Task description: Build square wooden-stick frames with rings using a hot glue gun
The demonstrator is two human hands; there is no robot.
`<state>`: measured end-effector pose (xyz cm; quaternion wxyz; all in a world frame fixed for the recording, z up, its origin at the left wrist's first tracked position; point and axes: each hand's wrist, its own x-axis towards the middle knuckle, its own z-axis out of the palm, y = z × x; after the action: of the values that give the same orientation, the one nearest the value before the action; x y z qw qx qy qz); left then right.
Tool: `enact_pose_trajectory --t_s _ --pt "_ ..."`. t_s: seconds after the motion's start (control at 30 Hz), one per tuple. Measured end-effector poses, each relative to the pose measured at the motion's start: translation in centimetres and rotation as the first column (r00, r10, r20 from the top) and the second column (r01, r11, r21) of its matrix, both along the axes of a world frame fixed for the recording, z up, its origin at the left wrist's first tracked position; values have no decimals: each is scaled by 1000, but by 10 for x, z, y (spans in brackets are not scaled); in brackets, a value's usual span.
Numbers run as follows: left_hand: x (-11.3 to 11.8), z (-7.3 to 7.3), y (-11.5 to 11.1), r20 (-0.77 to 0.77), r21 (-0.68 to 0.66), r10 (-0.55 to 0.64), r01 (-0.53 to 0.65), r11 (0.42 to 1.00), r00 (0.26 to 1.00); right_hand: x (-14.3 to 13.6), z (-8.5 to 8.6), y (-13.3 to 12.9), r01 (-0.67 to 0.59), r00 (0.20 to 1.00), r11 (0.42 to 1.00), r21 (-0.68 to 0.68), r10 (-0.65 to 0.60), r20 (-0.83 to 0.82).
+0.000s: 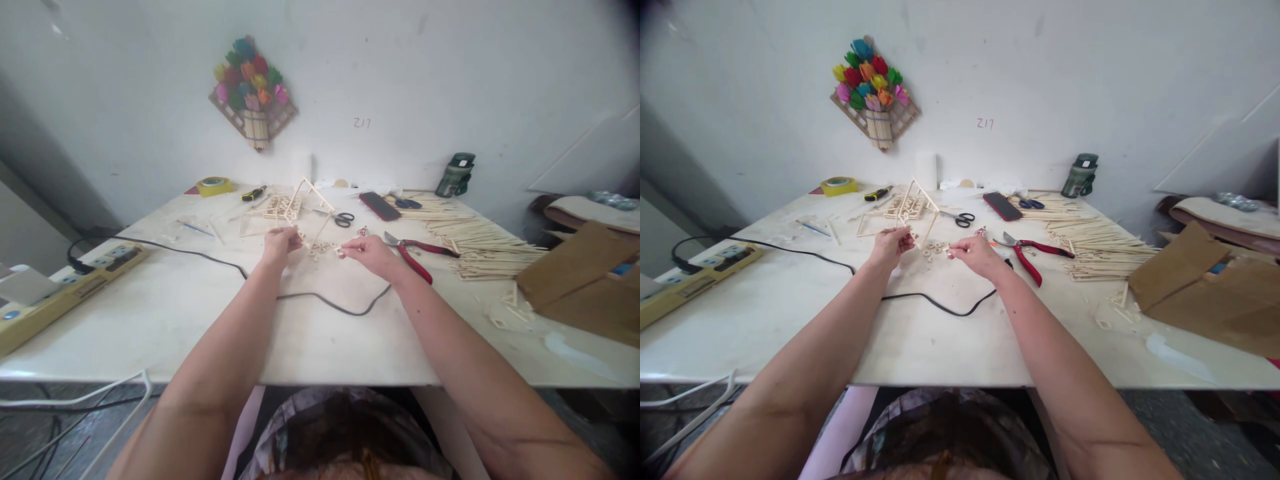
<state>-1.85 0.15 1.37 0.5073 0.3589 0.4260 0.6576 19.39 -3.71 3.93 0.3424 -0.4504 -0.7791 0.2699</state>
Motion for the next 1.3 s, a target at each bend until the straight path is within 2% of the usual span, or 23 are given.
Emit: enact_pose_trajectory --t_s 0.07,0.13,0.27,0.47,0.77,1.07,1.2,1.3 --pt "0 0 0 2 2 -2 2 1000 1000 2 4 -2 -49 979 993 -106 27 -201" --pt "0 0 -1 1 5 -3 3 1000 1000 2 7 -5 -83 949 982 -170 26 -315" --pt "1 0 -1 2 4 -6 6 1000 1000 0 10 -7 -139 899 952 -272 6 -437" --pt "1 0 -1 8 6 -16 16 1000 1000 -1 6 -5 -233 822 921 -312 15 -569" --pt "1 2 -3 -3 0 -34 34 999 999 -4 0 -3 -257 763 911 -323 -14 -646" --pt "0 0 -2 -1 13 -39 39 999 999 -7 -2 -3 -251 763 929 -274 15 -646" --pt "4 2 -3 50 -15 -22 23 1000 999 -9 -9 1 -245 769 931 -271 17 -639" --pt "15 4 -8 119 -42 16 -11 999 993 -14 -14 1 -218 778 935 -279 -6 -629"
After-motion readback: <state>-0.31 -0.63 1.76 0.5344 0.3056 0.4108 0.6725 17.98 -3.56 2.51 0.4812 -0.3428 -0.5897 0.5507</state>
